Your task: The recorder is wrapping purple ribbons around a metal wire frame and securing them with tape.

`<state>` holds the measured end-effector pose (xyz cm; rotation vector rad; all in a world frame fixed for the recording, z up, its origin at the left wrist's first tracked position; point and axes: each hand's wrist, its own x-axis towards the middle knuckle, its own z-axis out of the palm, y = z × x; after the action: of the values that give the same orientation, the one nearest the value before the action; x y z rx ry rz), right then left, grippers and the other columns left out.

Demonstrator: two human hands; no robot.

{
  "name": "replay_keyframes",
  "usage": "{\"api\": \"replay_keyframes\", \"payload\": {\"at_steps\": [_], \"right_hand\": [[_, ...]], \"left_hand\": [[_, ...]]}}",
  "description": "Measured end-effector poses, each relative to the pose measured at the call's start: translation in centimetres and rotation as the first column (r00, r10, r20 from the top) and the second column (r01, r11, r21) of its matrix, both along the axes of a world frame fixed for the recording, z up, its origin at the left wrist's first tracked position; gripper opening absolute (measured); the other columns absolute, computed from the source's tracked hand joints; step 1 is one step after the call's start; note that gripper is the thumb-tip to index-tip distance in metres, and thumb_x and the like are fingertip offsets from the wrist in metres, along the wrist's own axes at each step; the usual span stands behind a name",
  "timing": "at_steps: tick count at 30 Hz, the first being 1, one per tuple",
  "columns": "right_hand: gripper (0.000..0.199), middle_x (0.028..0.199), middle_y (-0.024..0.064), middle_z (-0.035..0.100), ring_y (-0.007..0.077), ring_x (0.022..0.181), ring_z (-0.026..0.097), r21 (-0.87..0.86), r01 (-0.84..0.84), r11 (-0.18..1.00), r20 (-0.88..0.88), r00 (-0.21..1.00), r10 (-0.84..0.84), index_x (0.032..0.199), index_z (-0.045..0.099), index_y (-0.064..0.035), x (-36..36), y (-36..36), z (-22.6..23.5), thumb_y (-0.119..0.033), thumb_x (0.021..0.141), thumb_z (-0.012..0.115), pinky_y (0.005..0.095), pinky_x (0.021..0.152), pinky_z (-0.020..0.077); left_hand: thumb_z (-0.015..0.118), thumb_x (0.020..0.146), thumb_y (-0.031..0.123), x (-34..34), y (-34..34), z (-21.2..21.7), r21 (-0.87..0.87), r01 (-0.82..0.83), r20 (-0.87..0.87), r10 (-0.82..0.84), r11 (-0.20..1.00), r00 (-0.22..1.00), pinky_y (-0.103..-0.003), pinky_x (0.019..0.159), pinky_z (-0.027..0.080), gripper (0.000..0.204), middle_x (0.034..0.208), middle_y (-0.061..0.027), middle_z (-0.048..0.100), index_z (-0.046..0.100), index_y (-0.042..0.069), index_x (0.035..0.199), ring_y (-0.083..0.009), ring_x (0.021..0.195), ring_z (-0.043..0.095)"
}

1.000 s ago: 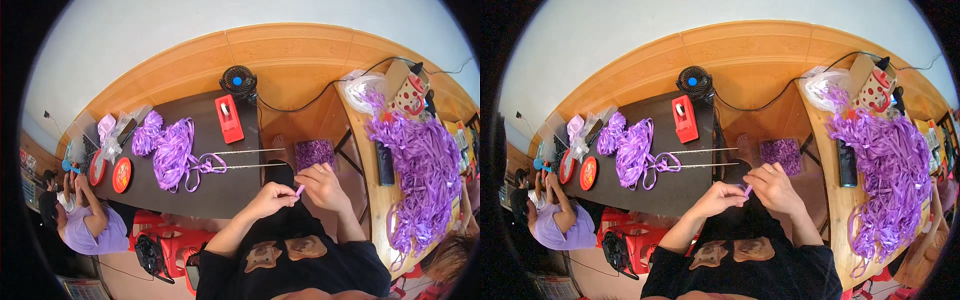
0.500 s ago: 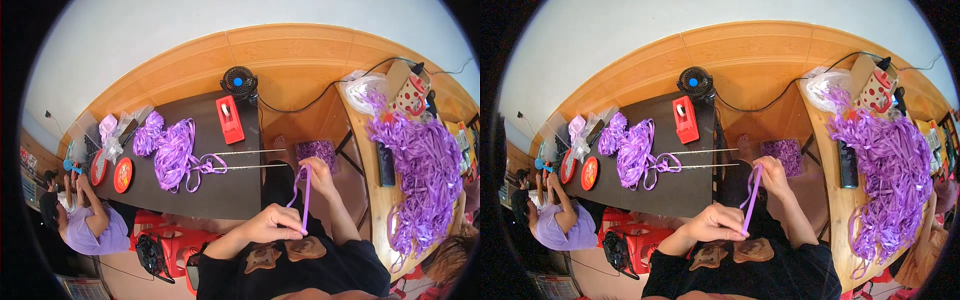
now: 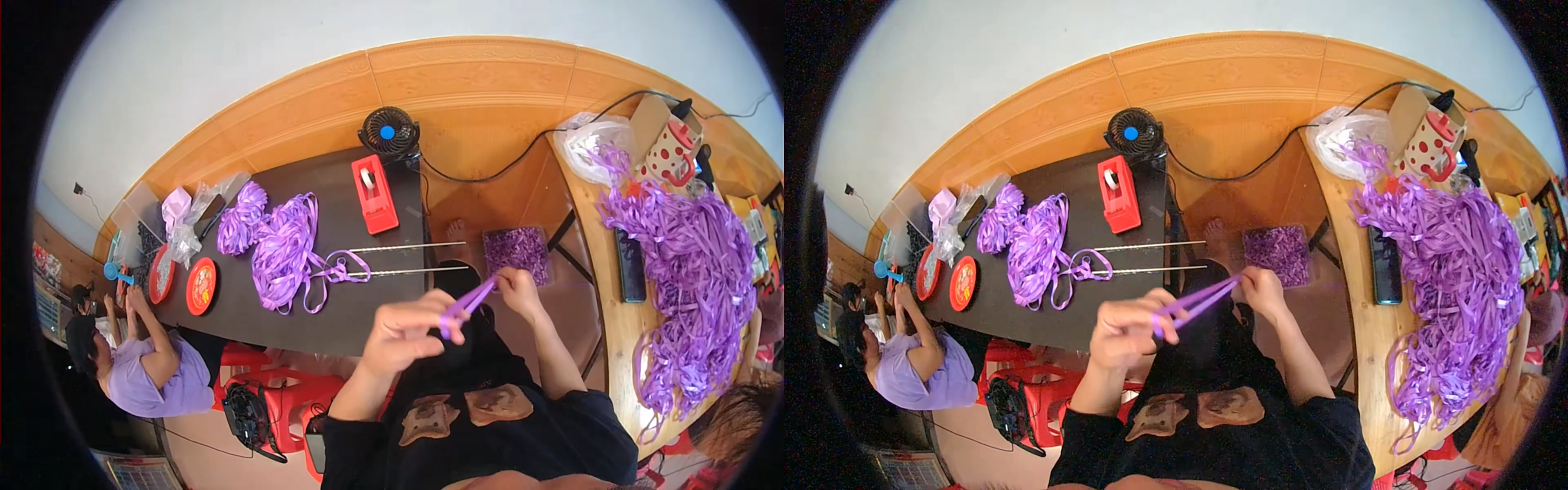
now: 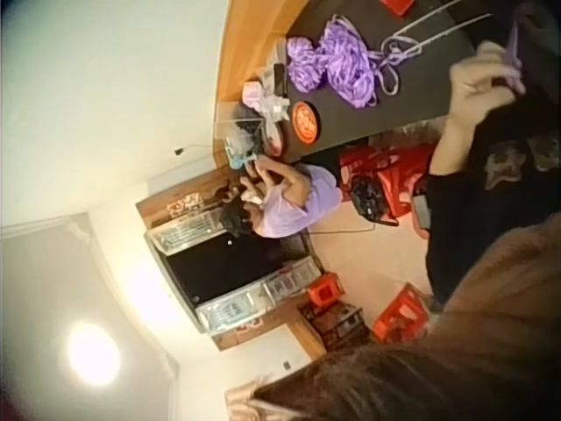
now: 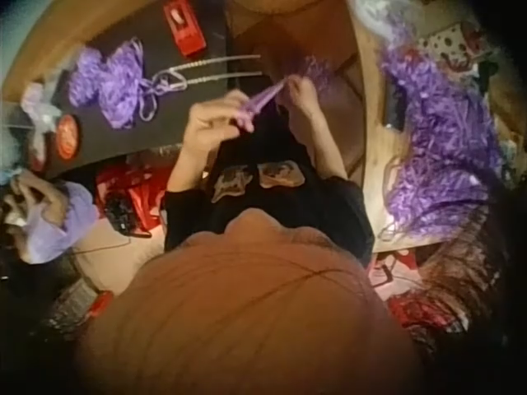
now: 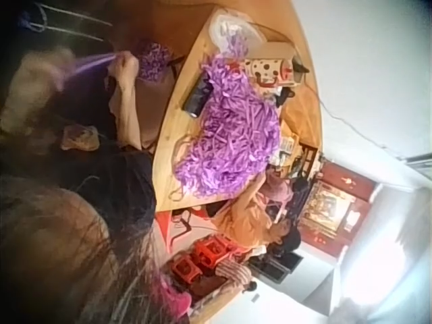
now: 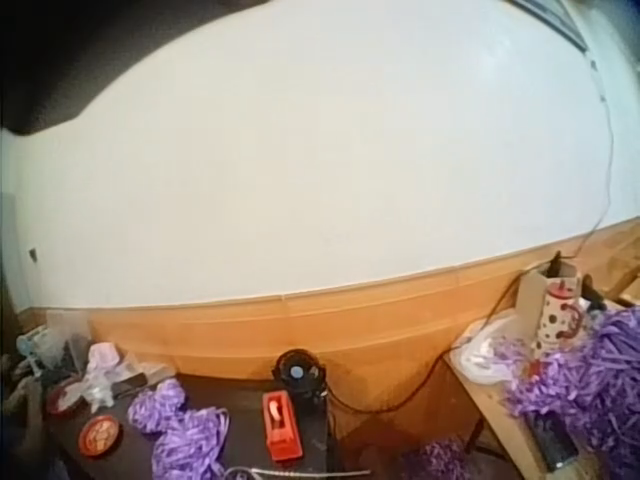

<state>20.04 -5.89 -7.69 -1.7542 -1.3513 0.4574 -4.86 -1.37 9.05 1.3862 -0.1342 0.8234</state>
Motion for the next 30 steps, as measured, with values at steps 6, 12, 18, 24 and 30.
{"api": "replay_keyframes", "payload": {"at_steps": [6, 12, 18, 24, 30], "right_hand": [[0.013, 0.072, 0.0200, 0.061, 0.0390, 0.072, 0.060, -0.185, -0.062, 0.981, 0.168, 0.981, 0.094, 0.077, 0.065, -0.0040, 0.5, -2.1, 0.1, -0.014, 0.075, 0.057, 0.0462, 0.062, 0.0469], [0.013, 0.074, 0.0175, 0.063, 0.0367, 0.073, 0.061, -0.318, -0.105, 0.942, 0.077, 0.988, 0.136, 0.078, 0.066, -0.0055, 1.4, -4.0, -2.0, -0.015, 0.075, 0.058, 0.0447, 0.065, 0.0473], [0.037, 0.103, 0.0148, 0.061, 0.0278, 0.096, 0.058, 0.115, -0.229, 0.967, -0.224, 0.942, 0.250, 0.105, 0.061, -0.0011, -0.5, -3.1, 5.5, -0.005, 0.070, 0.069, 0.0343, 0.083, 0.0452], [0.029, 0.104, 0.0119, 0.062, 0.0201, 0.093, 0.059, 0.414, -0.428, 0.803, -0.176, 0.828, 0.532, 0.098, 0.063, -0.0008, -2.2, -0.2, 8.8, 0.000, 0.070, 0.067, 0.0302, 0.078, 0.0461], [0.022, 0.096, 0.0132, 0.064, 0.0235, 0.092, 0.061, 0.451, -0.371, 0.812, -0.317, 0.784, 0.534, 0.088, 0.065, 0.0007, -2.5, -0.3, 8.3, 0.007, 0.068, 0.061, 0.0312, 0.076, 0.0480]], "left_hand": [[0.060, 0.080, -0.009, 0.8, 1.2, -1.4, -0.303, -0.251, -0.076, 0.239, 0.919, 0.968, -0.034, 0.087, 0.048, 0.031, 0.100, -0.0150, 0.065, 0.062, -0.002, 0.109, -0.0225, 0.093, 0.063], [0.061, 0.082, -0.005, 3.1, 0.4, -3.7, -0.536, -0.233, -0.148, 0.181, 0.812, 0.972, -0.031, 0.075, 0.052, 0.024, 0.092, -0.0113, 0.066, 0.064, -0.001, 0.105, -0.0190, 0.083, 0.064], [0.062, 0.082, -0.002, 4.1, -0.8, -5.6, -0.551, -0.218, -0.256, 0.086, 0.805, 0.963, -0.029, 0.070, 0.052, 0.025, 0.089, -0.0134, 0.067, 0.063, -0.003, 0.107, -0.0184, 0.080, 0.064], [0.063, 0.082, -0.001, 4.6, -1.7, -6.1, -0.521, -0.251, -0.318, 0.087, 0.816, 0.944, -0.025, 0.066, 0.049, 0.025, 0.088, -0.0127, 0.067, 0.062, -0.002, 0.107, -0.0142, 0.073, 0.062], [0.064, 0.082, -0.001, 4.0, -2.4, -5.8, -0.540, -0.239, -0.341, 0.050, 0.807, 0.939, -0.025, 0.065, 0.049, 0.026, 0.089, -0.0122, 0.067, 0.063, 0.000, 0.108, -0.0130, 0.073, 0.061]]}}
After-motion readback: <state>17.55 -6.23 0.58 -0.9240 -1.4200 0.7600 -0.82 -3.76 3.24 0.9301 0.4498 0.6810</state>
